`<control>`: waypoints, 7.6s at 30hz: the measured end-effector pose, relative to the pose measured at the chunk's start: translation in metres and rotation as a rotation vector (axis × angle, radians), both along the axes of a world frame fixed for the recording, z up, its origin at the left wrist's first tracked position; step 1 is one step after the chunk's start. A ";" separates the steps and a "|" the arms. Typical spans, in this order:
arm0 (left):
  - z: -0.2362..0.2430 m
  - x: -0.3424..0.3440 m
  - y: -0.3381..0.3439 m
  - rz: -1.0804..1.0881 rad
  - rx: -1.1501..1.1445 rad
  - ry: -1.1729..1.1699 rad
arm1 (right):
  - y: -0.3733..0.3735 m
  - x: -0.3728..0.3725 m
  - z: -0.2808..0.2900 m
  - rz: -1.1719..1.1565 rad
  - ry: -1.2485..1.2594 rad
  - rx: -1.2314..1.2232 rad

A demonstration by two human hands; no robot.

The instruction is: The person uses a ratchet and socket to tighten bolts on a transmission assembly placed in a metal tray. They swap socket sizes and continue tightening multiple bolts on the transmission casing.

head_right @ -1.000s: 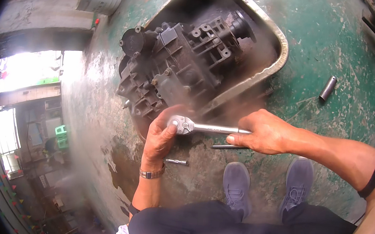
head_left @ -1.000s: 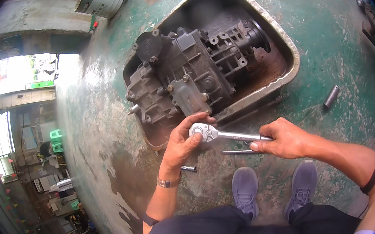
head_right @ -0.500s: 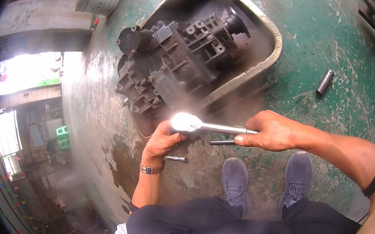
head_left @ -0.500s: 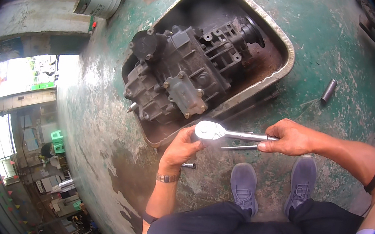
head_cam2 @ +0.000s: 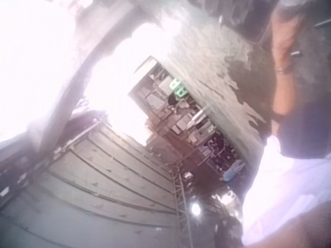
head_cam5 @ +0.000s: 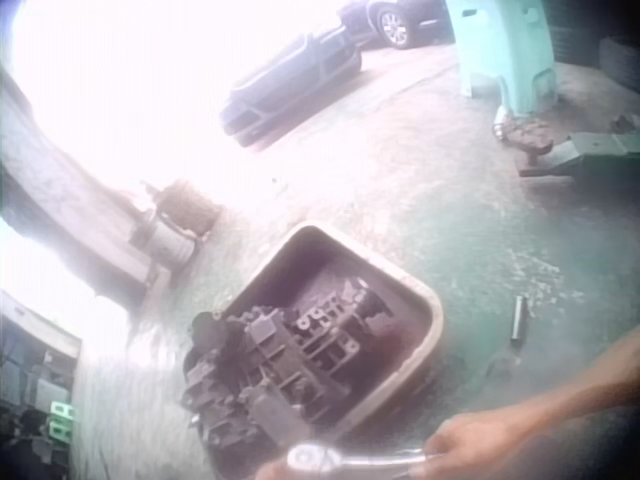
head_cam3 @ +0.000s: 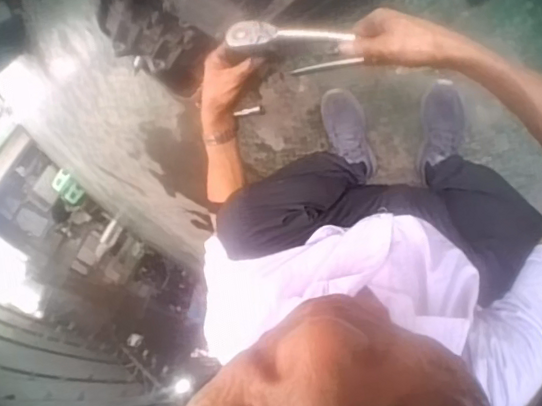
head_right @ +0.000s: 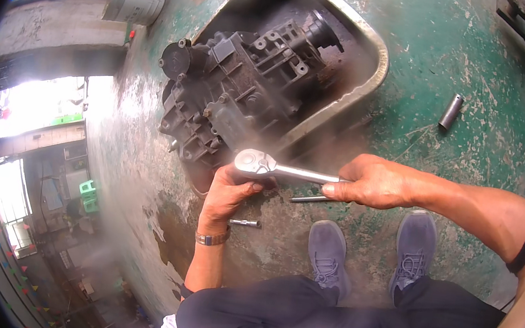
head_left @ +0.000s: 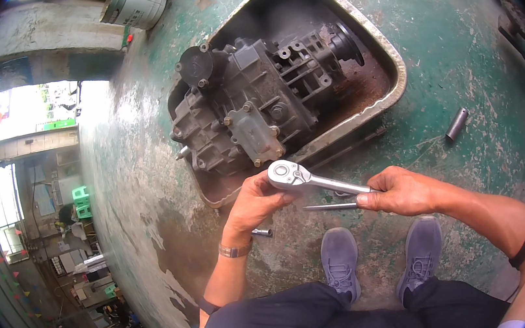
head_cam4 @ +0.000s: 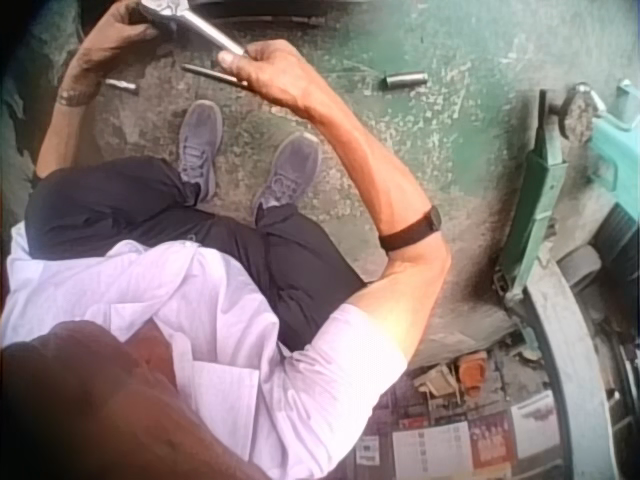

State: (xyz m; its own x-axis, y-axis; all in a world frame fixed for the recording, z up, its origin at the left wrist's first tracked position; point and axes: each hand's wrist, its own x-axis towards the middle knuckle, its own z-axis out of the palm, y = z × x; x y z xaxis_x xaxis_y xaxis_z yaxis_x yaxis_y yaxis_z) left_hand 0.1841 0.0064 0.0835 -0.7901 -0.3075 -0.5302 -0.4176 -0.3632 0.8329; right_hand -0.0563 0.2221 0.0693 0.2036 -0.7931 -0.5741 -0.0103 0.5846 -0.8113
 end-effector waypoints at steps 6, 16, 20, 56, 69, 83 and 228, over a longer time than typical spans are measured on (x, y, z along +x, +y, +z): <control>-0.001 -0.004 0.003 0.067 -0.114 -0.029 | -0.002 0.004 -0.002 -0.055 -0.115 0.049; 0.004 0.000 0.000 0.007 -0.011 -0.071 | -0.001 0.005 -0.002 -0.070 -0.149 0.091; 0.004 0.004 -0.003 -0.019 0.079 -0.043 | -0.002 0.003 0.000 -0.042 -0.115 0.103; 0.027 -0.024 0.024 -0.082 -0.595 -0.026 | -0.011 0.003 0.030 0.114 0.300 -0.071; 0.017 -0.026 0.023 0.026 -0.740 0.000 | -0.015 0.007 0.036 0.054 0.325 -0.107; 0.029 -0.043 -0.053 0.333 -0.572 0.205 | -0.074 0.091 0.009 -0.525 0.403 -0.424; -0.007 0.070 -0.034 0.414 -0.715 -0.294 | -0.218 0.138 -0.008 0.101 0.906 -1.354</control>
State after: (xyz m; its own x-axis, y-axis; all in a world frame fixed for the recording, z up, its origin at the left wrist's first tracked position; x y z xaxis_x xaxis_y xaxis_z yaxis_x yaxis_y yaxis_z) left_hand 0.2537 -0.0275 0.0768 -0.4028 -0.8760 -0.2653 -0.6016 0.0349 0.7981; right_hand 0.0814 0.0044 0.0613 0.2860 -0.7940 0.5364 -0.7337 -0.5415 -0.4104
